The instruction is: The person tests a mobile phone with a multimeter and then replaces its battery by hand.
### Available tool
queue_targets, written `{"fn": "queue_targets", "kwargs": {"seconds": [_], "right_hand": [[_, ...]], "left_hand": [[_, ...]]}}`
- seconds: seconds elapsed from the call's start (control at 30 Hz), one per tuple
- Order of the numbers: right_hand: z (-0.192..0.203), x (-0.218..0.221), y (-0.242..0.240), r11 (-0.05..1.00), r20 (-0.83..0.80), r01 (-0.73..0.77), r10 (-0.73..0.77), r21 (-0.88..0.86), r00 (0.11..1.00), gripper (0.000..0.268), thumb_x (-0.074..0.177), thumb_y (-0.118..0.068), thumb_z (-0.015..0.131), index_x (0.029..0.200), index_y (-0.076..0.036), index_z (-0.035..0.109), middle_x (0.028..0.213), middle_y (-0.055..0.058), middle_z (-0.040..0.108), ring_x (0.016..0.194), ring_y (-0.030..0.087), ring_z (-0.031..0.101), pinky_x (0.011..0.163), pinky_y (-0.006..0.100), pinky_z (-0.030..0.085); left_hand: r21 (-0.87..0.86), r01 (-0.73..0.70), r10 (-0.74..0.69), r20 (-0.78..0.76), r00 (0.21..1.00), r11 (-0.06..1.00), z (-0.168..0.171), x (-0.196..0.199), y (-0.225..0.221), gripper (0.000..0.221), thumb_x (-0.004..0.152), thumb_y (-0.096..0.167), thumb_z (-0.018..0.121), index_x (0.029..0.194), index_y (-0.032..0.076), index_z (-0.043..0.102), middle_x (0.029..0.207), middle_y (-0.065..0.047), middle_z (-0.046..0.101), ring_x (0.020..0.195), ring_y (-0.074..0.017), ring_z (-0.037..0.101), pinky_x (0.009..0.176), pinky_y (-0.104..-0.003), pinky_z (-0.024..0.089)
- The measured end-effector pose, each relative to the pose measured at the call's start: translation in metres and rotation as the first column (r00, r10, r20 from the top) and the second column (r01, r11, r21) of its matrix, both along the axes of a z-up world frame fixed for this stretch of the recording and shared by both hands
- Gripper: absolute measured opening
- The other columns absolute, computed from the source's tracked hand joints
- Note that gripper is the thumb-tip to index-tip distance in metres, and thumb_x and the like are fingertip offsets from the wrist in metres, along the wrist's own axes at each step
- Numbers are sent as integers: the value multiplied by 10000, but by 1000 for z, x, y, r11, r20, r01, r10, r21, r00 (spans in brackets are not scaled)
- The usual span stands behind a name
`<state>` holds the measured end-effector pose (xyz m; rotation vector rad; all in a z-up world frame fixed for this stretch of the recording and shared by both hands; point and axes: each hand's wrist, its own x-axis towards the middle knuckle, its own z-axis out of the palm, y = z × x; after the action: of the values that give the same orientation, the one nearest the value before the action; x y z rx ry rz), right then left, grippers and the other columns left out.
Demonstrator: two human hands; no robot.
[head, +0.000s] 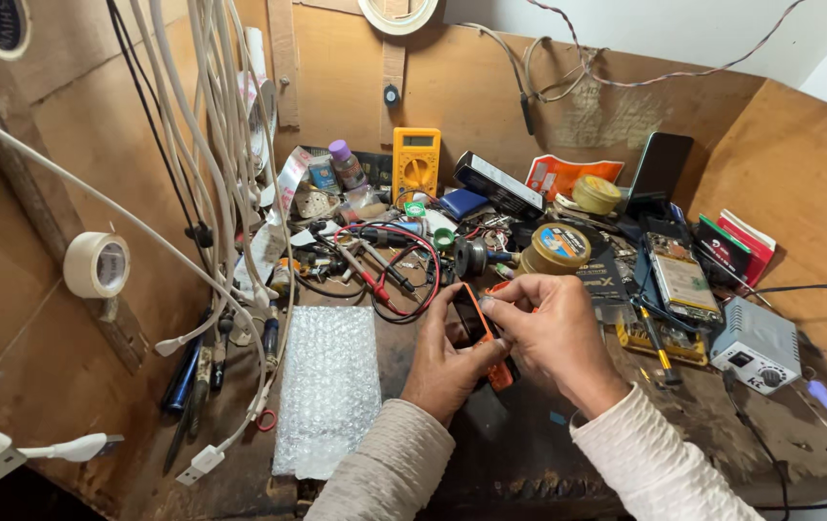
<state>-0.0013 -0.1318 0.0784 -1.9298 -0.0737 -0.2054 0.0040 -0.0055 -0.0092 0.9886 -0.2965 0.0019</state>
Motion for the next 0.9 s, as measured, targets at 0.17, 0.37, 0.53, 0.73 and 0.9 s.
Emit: {"fn": "queue_targets", "kwargs": {"seconds": [0.17, 0.37, 0.53, 0.73, 0.9], "right_hand": [[9, -3, -11, 971, -266, -15, 79, 237, 961, 137, 853, -110, 776, 868, 16, 728, 563, 65, 643, 326, 62, 447, 285, 222, 255], [7, -7, -5, 998, -79, -2, 7, 59, 997, 130, 852, -117, 779, 868, 10, 755, 583, 62, 667, 404, 93, 502, 348, 257, 330], [1, -26, 12, 854, 589, 249, 82, -458, 804, 132, 849, -131, 775, 910, -16, 757, 802, 139, 740, 711, 249, 726, 604, 361, 551], [10, -35, 14, 895, 570, 277, -33, -348, 821, 154, 876, -160, 754, 965, -35, 773, 799, 112, 756, 630, 172, 731, 557, 325, 548], [4, -40, -10, 967, 90, 240, -247, 80, 965, 297, 907, -232, 747, 1100, -7, 764, 711, 74, 692, 444, 108, 545, 362, 271, 358]], "left_hand": [[47, 27, -26, -34, 999, 999, 5, -2, 2, 850, 735, -40, 744, 1487, 56, 359, 1239, -157, 649, 1086, -234, 705, 903, -348, 615], [76, 1, -6, 59, 998, 997, -4, 4, 1, 824, 772, -20, 771, 1486, 41, 363, 1267, -159, 645, 1133, -216, 683, 929, -346, 620], [31, -35, 32, 93, 995, 999, -15, 11, -5, 803, 797, -4, 766, 1493, 33, 367, 1258, -152, 628, 1109, -204, 678, 914, -348, 618], [41, -31, 30, 25, 999, 999, -6, 7, -3, 845, 751, 1, 794, 1466, 59, 347, 1159, -124, 670, 1032, -188, 699, 878, -325, 612], [-39, 3, -9, -167, 986, 999, 16, 0, 8, 670, 756, 33, 833, 1320, -56, 483, 1064, -138, 729, 949, -243, 741, 785, -388, 640]]}}
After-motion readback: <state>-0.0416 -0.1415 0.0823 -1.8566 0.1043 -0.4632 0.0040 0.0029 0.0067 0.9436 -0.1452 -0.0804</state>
